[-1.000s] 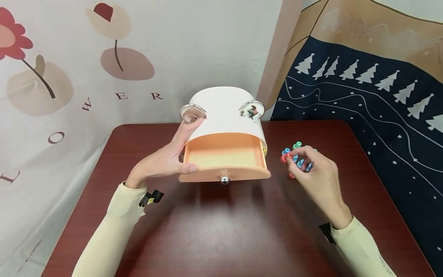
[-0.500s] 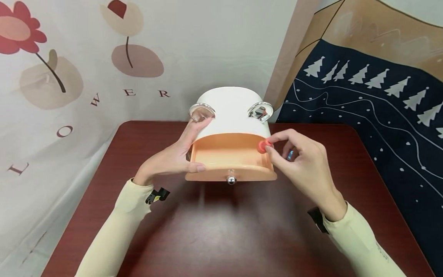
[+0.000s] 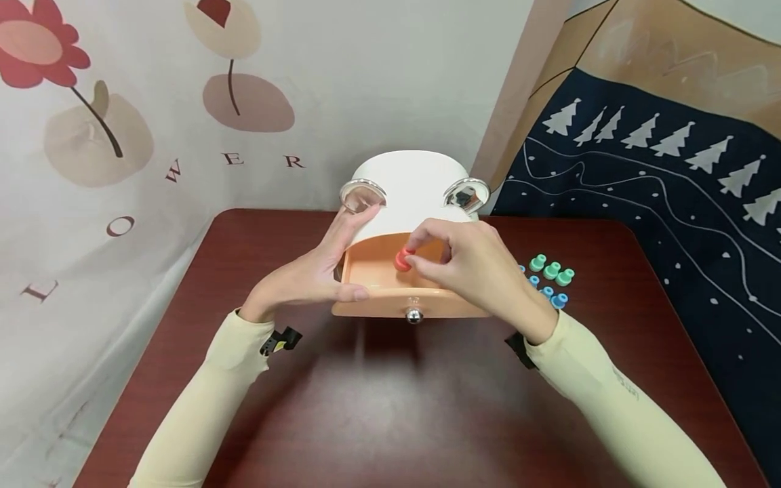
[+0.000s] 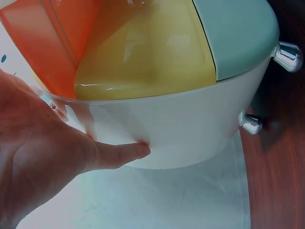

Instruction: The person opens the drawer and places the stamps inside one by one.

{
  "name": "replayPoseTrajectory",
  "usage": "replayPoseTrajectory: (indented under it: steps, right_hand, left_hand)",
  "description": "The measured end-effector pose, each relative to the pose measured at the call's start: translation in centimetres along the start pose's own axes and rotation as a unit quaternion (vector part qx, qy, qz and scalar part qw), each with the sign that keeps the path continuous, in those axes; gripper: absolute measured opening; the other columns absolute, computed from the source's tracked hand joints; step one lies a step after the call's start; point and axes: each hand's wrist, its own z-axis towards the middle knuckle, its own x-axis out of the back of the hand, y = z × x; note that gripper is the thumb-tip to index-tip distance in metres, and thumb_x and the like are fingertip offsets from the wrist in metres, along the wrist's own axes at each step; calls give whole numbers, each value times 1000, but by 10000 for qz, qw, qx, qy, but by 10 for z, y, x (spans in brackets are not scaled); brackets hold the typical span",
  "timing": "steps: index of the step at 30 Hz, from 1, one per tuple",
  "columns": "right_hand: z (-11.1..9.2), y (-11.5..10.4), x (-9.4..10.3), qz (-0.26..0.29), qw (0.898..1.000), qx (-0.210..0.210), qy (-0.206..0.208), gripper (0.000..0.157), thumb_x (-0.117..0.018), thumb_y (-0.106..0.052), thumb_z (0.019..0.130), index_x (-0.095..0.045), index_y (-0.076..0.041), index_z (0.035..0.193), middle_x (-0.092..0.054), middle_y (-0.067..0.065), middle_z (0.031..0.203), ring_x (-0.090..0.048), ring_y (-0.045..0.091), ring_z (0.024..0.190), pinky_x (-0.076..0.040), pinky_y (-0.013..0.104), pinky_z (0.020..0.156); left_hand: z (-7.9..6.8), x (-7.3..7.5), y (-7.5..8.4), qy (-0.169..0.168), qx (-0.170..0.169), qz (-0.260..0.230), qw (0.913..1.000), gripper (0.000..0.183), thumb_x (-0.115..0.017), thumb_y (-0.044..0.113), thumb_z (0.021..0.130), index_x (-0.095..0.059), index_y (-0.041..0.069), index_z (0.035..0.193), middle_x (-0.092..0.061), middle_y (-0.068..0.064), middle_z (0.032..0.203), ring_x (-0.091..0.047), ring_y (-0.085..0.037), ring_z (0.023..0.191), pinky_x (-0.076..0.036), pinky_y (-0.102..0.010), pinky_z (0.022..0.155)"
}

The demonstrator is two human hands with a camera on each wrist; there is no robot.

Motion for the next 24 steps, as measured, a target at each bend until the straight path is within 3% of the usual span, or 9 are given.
replayPoseTrajectory:
  steps: [5,9,13,17,20,24]
  right_hand:
    - [13,-1,-5,-77,9994,186,-294,15,-91,-17,92,-82,-27,99,-62,-18,72,-35,9,51,-27,28,49]
    - [21,-3,-7,-244,9968,393,-649,15,-91,-17,92,-82,-26,98,-58,-16,68,-36,8,55,-30,31,53]
    - [29,-5,-7,-346,9926,408,-1091,14,-89,-14,92,-83,-25,97,-67,-19,76,-41,8,57,-35,32,56]
    - [33,-7,-7,-423,9879,339,-1453,15,-87,-11,93,-84,-26,96,-71,-21,82,-43,7,54,-38,32,56]
    - [34,-8,-8,-382,9860,316,-1592,15,-87,-11,93,-85,-26,96,-72,-20,83,-45,7,55,-39,31,57]
    - [35,-7,-8,-275,9857,324,-1628,14,-86,-12,95,-85,-25,98,-72,-20,84,-47,8,56,-40,31,58]
  left_hand:
    - [3,2,-2,44,-171,210,9996,113,-78,55,88,-19,9,173,-29,-9,171,-3,-21,165,6,-50,130]
    - [4,2,-4,130,-385,366,9985,113,-74,62,91,-21,4,172,-29,-12,171,-14,-22,162,8,-50,130]
    - [4,0,-3,120,-318,228,9992,112,-73,64,92,-20,6,172,-25,-9,174,-7,-22,164,3,-51,130]
    - [4,-1,-1,88,-210,78,9997,113,-78,56,89,-19,8,173,-19,-6,177,2,-22,164,-4,-52,130]
    - [4,-1,0,63,-138,78,9999,113,-79,53,88,-18,10,174,-18,-3,177,5,-22,165,-3,-53,130]
    - [2,1,0,25,-56,112,9999,113,-76,61,90,-18,13,175,-16,0,178,5,-21,165,-5,-56,129]
